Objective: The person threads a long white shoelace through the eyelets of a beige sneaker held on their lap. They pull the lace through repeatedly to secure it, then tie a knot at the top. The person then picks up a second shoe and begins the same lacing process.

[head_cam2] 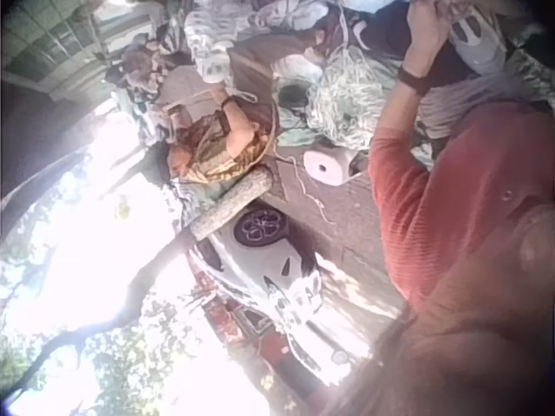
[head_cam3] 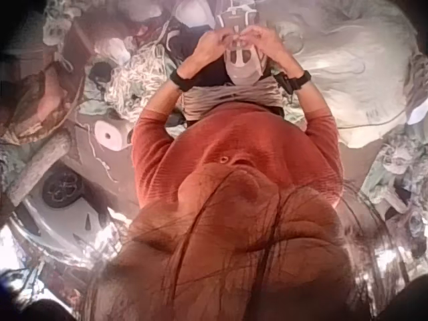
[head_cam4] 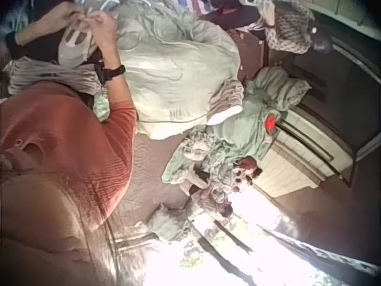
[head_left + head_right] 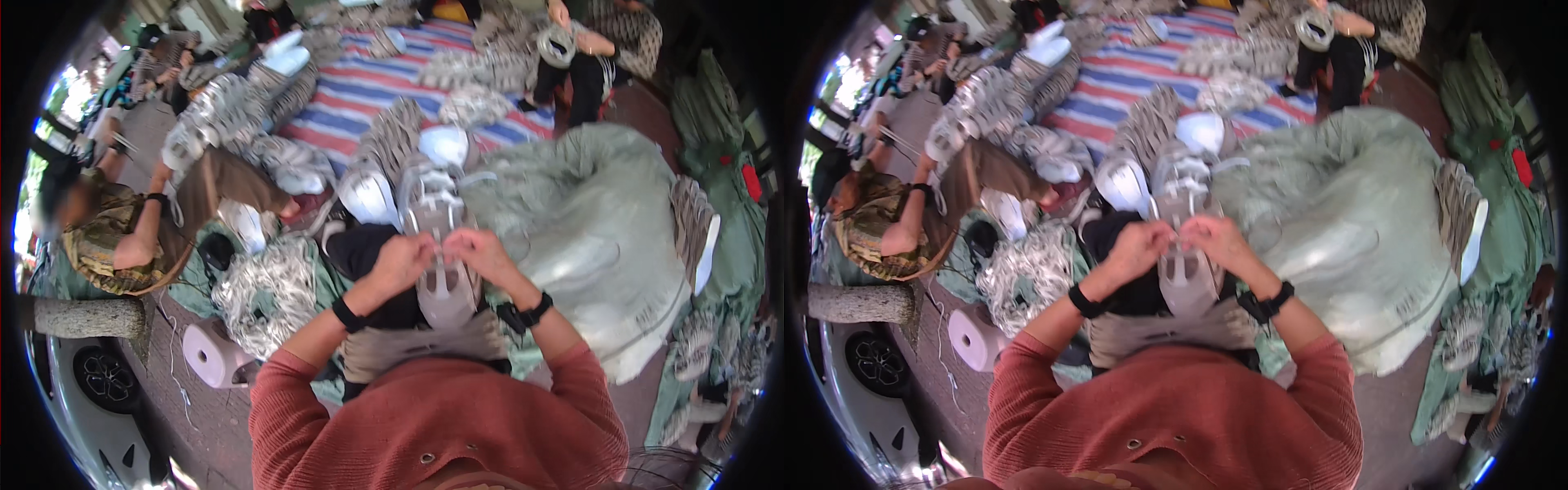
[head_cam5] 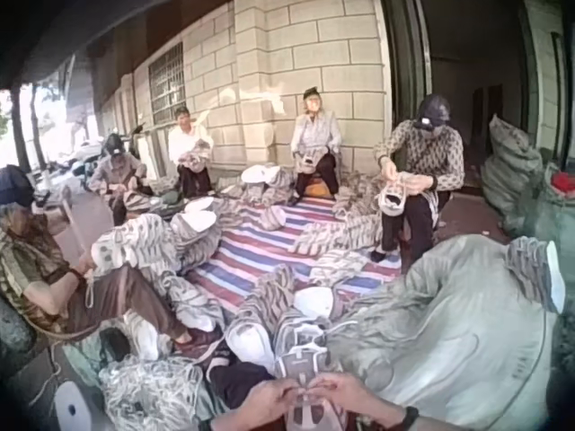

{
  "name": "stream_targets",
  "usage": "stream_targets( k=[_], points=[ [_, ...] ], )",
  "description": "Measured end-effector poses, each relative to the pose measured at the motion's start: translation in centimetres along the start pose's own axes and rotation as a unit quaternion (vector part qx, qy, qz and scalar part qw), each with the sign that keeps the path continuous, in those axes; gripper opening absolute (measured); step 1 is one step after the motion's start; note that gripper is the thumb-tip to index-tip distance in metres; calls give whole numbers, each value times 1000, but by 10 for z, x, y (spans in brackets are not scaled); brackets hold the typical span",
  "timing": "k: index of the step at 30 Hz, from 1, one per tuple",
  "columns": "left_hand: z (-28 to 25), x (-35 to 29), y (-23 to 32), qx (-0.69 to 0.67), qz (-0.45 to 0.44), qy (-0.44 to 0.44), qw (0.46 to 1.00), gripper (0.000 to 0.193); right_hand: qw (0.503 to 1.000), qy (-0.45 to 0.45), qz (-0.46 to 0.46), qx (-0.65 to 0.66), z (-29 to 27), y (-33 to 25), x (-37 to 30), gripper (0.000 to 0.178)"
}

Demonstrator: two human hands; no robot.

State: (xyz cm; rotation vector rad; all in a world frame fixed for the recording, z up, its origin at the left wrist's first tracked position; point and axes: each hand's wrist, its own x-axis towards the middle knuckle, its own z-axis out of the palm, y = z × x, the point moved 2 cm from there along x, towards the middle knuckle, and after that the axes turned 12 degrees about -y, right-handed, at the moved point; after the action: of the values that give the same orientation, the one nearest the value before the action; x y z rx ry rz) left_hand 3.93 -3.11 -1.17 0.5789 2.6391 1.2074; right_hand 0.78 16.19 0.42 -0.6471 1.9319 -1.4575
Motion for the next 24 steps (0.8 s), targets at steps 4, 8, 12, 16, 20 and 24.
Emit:
stream_targets(
  k=[4, 8, 12, 16, 20, 24],
  points=[
    [-2, -17, 3, -13, -45, 52, 998, 18, 990, 77, -90, -72, 1, 15, -7, 6],
    [8, -27, -6, -81, -165, -13, 983, 22, 969, 102, -107, -198, 5, 26, -18, 4],
    [17, -20, -3, -135, -211, -54, 966, 24, 932, 125, -99, -326, 11, 20, -22, 6],
    [12, -16, -2, -185, -230, -51, 954, 27, 917, 131, -114, -360, 13, 14, -22, 5],
    [10, -12, -5, -204, -262, -70, 941, 29, 921, 111, -111, -355, 10, 12, -18, 2],
    [9, -9, -5, -214, -282, -91, 931, 30, 927, 53, -104, -356, 4, 11, -12, 4]
  ],
)
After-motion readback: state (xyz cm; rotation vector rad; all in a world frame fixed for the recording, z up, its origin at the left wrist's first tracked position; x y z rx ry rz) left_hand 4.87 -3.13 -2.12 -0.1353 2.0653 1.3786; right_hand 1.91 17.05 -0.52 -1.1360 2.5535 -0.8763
